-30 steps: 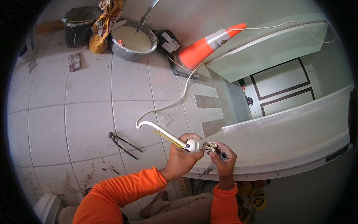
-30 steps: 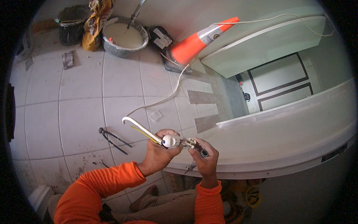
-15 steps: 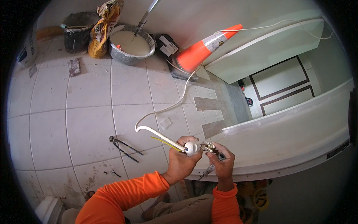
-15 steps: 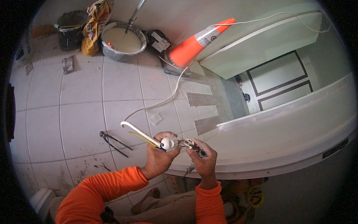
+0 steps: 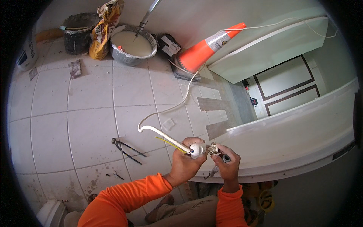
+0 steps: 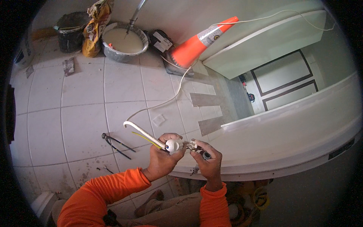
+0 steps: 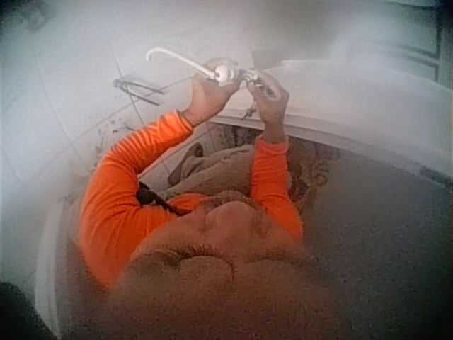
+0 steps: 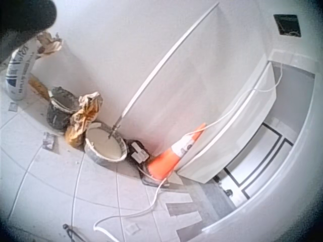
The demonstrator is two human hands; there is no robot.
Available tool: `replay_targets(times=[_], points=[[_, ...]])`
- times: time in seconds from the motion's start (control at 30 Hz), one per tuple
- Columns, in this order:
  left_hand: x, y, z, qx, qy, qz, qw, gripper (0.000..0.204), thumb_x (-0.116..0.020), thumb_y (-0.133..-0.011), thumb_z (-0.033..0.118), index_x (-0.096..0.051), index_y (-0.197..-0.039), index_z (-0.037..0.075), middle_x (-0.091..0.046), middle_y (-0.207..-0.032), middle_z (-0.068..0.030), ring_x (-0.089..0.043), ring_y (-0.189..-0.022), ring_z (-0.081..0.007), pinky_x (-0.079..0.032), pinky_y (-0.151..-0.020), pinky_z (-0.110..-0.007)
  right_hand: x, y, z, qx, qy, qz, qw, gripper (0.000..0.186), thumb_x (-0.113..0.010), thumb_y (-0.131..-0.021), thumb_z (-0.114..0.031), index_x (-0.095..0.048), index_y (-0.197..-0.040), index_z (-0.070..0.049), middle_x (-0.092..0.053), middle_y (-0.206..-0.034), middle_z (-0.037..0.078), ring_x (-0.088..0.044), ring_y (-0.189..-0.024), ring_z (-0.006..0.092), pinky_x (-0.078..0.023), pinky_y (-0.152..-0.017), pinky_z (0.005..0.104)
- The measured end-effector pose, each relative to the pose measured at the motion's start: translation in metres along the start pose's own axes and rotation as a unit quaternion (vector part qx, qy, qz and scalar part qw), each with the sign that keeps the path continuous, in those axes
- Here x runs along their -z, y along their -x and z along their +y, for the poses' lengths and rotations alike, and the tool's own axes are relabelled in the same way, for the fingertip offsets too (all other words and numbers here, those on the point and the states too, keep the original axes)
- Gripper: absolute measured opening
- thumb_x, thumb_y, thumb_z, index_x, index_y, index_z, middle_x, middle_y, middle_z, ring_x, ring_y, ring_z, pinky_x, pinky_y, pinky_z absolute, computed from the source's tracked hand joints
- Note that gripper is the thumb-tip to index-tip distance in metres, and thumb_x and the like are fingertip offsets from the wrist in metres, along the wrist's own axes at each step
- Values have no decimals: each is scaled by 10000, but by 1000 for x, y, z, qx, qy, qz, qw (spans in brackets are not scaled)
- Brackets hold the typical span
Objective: The person connects wires to a white electrical plug using a screwdriver.
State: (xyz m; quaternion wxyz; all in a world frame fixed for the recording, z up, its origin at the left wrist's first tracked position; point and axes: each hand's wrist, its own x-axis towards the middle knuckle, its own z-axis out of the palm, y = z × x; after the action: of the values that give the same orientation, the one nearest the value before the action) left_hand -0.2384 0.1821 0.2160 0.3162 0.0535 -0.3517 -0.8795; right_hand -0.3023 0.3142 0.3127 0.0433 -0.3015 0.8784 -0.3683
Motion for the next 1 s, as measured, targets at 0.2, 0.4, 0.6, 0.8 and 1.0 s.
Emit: replay_targets(times=[0.2, 0.4, 0.6, 0.8, 1.0], points=[[1, -1, 3, 5, -14, -20, 1000, 353, -736, -829, -49, -571, -1133, 22, -635, -1014, -33, -595, -904, -84, -502, -776, -247, 2, -2, 3, 47, 2, -8, 999, 354, -749, -824, 4, -680, -1170, 25, -712, -1151, 187, -678, -1058, 240, -521, -939, 368], [1, -3, 2, 9, -39, -19, 999, 359, -741, -832, -39, -559, -1137, 14, -638, -1019, -35, -600, -934, -88, -504, -809, -251, 0, -3, 6, 56, 1, -2, 998, 348, -754, -825, 9, -679, -1164, 29, -708, -1154, 194, -675, -1066, 247, -524, -940, 373], [0, -4, 9, -8, -8, -57, 998, 321, -723, -894, 35, -551, -1161, -6, -632, -1024, -37, -596, -942, -89, -489, -817, -242, 0, -3, 10, 55, -11, 9, 998, 349, -764, -821, 14, -679, -1159, 33, -707, -1146, 201, -680, -1055, 249, -530, -931, 367], [1, -2, 16, 24, 128, -63, 989, 276, -559, -1032, 193, -557, -1186, -36, -616, -1021, -57, -568, -955, -111, -466, -853, -262, 0, -3, 10, 61, -2, 6, 998, 371, -769, -809, 25, -668, -1166, 32, -705, -1148, 204, -679, -1055, 251, -537, -923, 381], [6, -6, 11, 62, 89, -81, 991, 507, -404, -1077, 385, -523, -1292, -58, -619, -1169, -124, -581, -1049, -164, -457, -950, -336, 2, -3, 12, 63, 1, 12, 998, 369, -764, -807, 26, -671, -1164, 19, -705, -1148, 205, -680, -1051, 249, -547, -902, 375]])
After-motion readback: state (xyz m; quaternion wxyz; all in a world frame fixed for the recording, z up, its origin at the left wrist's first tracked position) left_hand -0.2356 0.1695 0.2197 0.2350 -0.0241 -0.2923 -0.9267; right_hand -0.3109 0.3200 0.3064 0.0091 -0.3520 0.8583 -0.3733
